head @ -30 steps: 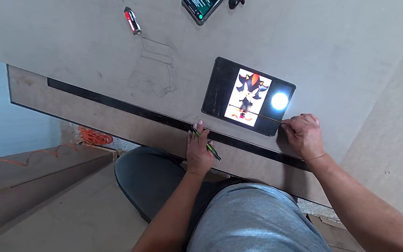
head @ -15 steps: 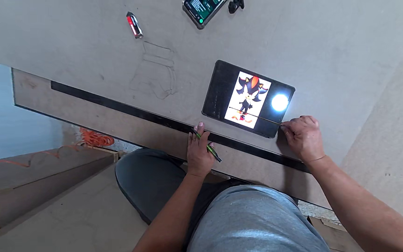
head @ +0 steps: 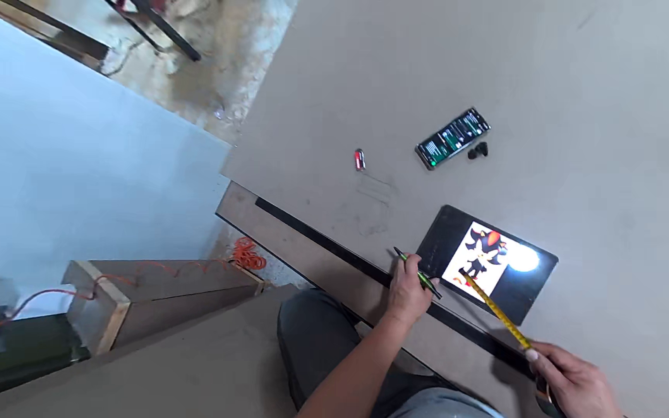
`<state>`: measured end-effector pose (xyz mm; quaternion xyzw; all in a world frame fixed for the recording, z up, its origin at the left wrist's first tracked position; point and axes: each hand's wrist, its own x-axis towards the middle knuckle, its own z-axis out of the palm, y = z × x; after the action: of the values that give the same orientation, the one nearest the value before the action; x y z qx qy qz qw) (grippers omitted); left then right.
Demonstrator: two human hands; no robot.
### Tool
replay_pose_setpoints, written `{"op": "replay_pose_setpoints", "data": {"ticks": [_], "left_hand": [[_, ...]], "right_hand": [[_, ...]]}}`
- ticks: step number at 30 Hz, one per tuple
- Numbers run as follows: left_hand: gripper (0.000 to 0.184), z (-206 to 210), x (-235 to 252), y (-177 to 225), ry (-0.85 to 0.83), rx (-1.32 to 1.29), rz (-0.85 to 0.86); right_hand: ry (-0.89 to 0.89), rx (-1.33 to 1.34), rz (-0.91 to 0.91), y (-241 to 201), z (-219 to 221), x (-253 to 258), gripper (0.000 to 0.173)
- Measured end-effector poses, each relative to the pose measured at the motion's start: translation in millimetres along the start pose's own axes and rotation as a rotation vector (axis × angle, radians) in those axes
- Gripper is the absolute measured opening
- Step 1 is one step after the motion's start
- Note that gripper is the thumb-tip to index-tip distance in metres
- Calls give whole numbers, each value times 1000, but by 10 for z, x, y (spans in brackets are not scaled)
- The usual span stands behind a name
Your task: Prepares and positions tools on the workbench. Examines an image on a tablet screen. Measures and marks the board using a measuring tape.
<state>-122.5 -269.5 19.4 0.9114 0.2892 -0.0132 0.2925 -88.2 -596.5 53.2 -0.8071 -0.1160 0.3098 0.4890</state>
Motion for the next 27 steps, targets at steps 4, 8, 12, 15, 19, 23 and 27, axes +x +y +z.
{"op": "replay_pose_setpoints", "data": {"ticks": [4, 8, 12, 15, 19, 23, 27], "left_hand": [[65, -26, 87, 178, -119, -168, -65], [56, -307, 364, 217, -498, -295, 67], [52, -672, 1172, -227, -76, -166, 23], [60, -900, 2068, -611, 173, -12, -84], [50, -898, 2616, -809, 50, 83, 87], [43, -766, 1922, -852, 122, -25, 213], [30, -719, 1650, -1038, 248, -198, 383]], "right_hand": [[-121, 421, 93, -261, 54, 52, 19], [-131, 465, 83, -509, 156, 424, 20], [-114, 252, 133, -820, 303, 1046, 22], [-104, 38, 132, -987, 466, 1576, 26], [-119, -257, 146, -1201, 639, 2284, 27], [-176, -396, 193, -1420, 866, 2909, 32], [-243, -481, 118, -1709, 1208, 3439, 39]]}}
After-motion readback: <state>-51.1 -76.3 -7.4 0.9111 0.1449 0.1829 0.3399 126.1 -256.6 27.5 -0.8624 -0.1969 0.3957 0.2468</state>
